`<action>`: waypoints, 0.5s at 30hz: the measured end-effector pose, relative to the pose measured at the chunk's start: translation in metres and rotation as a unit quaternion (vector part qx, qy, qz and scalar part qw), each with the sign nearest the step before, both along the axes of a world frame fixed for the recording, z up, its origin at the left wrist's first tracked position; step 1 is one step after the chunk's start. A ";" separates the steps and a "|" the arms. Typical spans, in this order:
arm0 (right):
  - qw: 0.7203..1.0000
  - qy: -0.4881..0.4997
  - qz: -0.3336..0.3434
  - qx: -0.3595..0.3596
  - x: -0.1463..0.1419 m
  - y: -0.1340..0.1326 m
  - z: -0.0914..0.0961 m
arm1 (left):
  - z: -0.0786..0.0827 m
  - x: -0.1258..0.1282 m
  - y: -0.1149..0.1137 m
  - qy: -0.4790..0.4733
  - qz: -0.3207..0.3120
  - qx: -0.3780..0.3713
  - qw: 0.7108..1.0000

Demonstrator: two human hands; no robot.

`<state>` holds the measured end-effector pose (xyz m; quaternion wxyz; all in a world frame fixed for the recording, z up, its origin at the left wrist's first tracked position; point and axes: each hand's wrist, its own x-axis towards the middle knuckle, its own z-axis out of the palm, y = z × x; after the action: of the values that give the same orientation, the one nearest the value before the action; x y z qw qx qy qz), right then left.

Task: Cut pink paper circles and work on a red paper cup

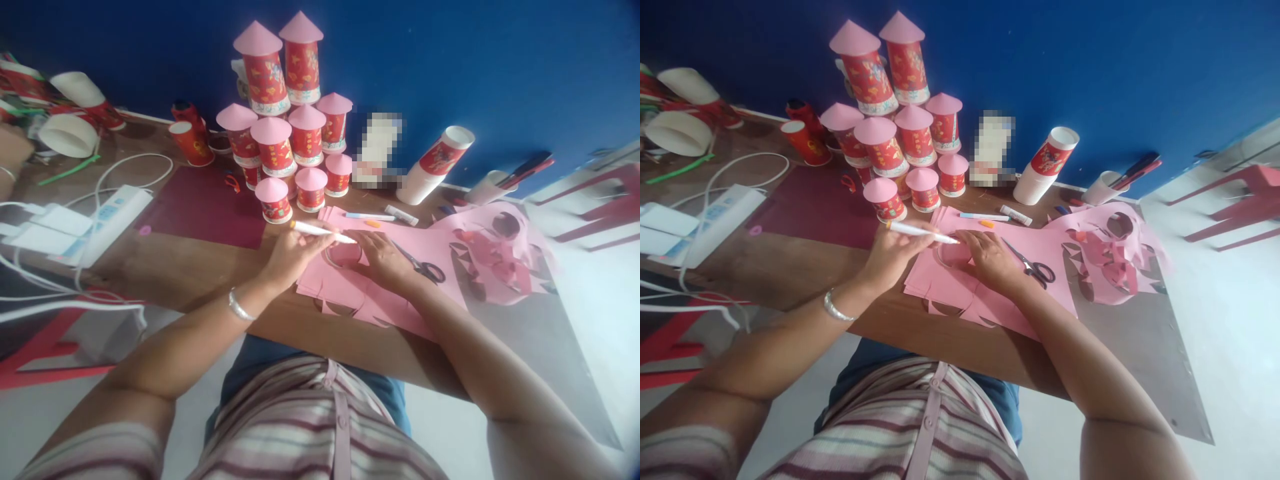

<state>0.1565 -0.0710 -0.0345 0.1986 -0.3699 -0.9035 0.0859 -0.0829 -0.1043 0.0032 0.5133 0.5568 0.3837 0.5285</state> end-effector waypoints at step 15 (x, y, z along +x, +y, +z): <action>0.994 0.041 -0.003 -0.106 0.003 0.005 0.008 | -0.014 0.011 0.033 -0.016 -0.095 -0.047 0.994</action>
<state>0.1590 -0.0662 -0.0268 0.1949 -0.3878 -0.8794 0.1957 -0.0715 -0.0712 -0.0112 0.5929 0.5574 0.3451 0.4676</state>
